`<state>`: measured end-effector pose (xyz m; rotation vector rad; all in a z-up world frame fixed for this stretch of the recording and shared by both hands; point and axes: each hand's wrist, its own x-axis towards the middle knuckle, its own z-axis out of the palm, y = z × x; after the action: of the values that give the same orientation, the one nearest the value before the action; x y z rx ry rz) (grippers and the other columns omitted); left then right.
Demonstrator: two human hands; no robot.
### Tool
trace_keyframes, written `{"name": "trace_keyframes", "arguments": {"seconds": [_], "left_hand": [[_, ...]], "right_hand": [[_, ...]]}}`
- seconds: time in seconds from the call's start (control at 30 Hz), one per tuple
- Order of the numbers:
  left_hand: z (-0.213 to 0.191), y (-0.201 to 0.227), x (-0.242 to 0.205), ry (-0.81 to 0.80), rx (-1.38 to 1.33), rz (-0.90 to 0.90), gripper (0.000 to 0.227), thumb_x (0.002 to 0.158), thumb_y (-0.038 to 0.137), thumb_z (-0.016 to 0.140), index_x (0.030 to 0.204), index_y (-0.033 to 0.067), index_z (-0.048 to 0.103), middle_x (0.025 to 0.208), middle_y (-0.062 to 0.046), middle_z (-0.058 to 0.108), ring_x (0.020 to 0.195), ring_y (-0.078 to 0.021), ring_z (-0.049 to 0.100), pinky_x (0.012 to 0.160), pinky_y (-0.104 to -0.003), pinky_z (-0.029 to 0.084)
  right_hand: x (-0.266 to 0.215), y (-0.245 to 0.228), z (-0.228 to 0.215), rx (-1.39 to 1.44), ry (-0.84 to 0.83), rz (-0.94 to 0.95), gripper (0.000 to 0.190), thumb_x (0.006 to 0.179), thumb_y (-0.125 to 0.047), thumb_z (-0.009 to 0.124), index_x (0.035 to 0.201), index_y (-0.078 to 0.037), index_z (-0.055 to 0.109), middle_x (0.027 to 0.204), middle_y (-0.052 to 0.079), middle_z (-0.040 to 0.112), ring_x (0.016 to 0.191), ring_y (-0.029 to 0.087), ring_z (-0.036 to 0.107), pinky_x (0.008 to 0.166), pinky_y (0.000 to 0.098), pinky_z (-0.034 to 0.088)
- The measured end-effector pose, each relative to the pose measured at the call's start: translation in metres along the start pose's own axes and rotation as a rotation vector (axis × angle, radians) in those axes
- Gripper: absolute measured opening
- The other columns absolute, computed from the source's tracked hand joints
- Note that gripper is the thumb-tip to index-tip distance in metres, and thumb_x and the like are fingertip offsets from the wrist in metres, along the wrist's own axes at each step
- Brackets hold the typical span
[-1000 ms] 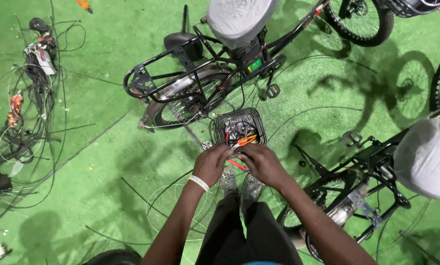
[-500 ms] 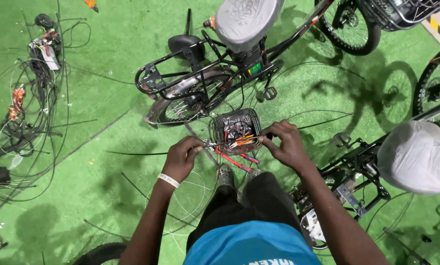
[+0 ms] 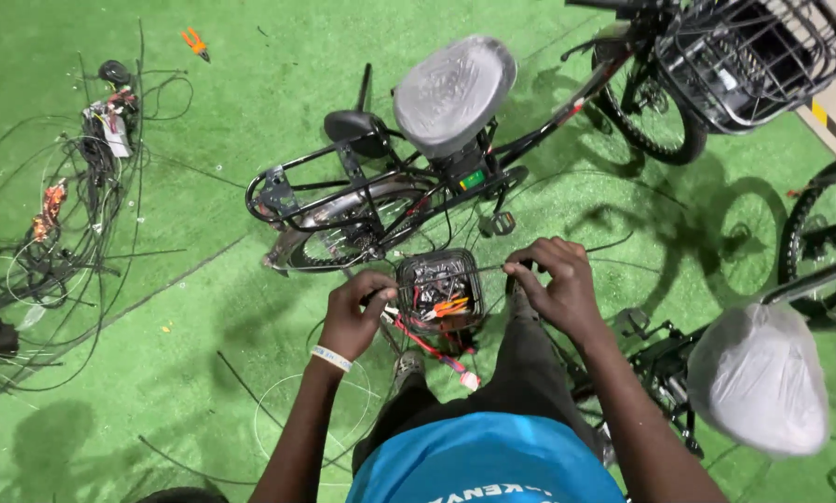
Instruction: The person uses red pliers to cut a black cable and then routes the cable along the bicycle frame. They thread the cable through the handlebars and down the frame to the rear wheel area, securing it near the chain and battery pack.
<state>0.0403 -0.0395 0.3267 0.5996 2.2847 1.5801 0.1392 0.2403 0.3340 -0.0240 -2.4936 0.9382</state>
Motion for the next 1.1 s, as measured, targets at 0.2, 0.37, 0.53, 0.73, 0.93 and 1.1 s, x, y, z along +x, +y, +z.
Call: {"name": "trace_keyframes", "arguments": {"seconds": [0.2,0.37,0.53,0.73,0.93,1.1], "left_hand": [[0.119,0.035,0.051,-0.034,0.051,0.097,0.006,0.087,0.010,0.067,0.092,0.0103,0.071,0.081,-0.012,0.071,0.085,-0.0362,0.069,0.080,-0.044,0.054],[0.162,0.095,0.090,0.044,0.165,0.115,0.006,0.086,0.012,0.067,0.092,0.0121,0.069,0.083,-0.011,0.071,0.087,-0.0364,0.068,0.081,-0.046,0.053],[0.170,0.102,0.095,0.170,0.176,0.010,0.009,0.090,0.015,0.065,0.093,0.0085,0.070,0.086,-0.017,0.071,0.090,-0.0404,0.067,0.084,-0.049,0.052],[0.193,0.119,0.113,0.229,0.181,-0.033,0.009,0.088,0.018,0.066,0.090,0.0097,0.070,0.082,-0.017,0.069,0.085,-0.0405,0.067,0.080,-0.048,0.053],[0.216,0.146,0.149,0.132,0.138,-0.014,0.009,0.090,0.016,0.060,0.093,0.0118,0.068,0.084,-0.013,0.069,0.089,-0.0373,0.067,0.083,-0.046,0.053],[0.179,0.109,0.173,0.217,0.192,-0.062,0.019,0.087,0.029,0.070,0.090,0.0106,0.071,0.082,-0.016,0.069,0.087,-0.0394,0.066,0.084,-0.047,0.051]], "right_hand": [[0.043,0.031,-0.032,0.296,-0.178,-0.175,0.011,0.090,-0.025,0.066,0.088,-0.016,0.071,0.066,0.004,0.059,0.060,0.027,0.060,0.065,0.0373,0.047],[0.063,0.090,-0.077,0.505,-0.232,-0.027,0.006,0.088,-0.015,0.068,0.088,-0.011,0.072,0.065,0.008,0.061,0.056,0.026,0.058,0.059,0.0360,0.048],[0.080,0.159,-0.116,0.494,-0.240,0.085,0.003,0.084,-0.010,0.072,0.086,-0.008,0.072,0.064,0.008,0.061,0.055,0.021,0.054,0.057,0.0338,0.046],[0.111,0.159,-0.131,0.402,-0.325,0.012,0.009,0.081,-0.009,0.074,0.089,-0.007,0.072,0.066,0.011,0.063,0.057,0.025,0.055,0.060,0.0377,0.044],[0.134,0.148,-0.137,0.422,-0.342,-0.076,0.004,0.085,-0.013,0.070,0.087,-0.012,0.074,0.062,0.010,0.059,0.051,0.028,0.055,0.055,0.0387,0.044],[0.147,0.209,-0.145,0.360,-0.196,0.077,0.004,0.081,-0.016,0.077,0.081,-0.014,0.073,0.062,0.006,0.062,0.054,0.022,0.052,0.058,0.0352,0.043]]}}
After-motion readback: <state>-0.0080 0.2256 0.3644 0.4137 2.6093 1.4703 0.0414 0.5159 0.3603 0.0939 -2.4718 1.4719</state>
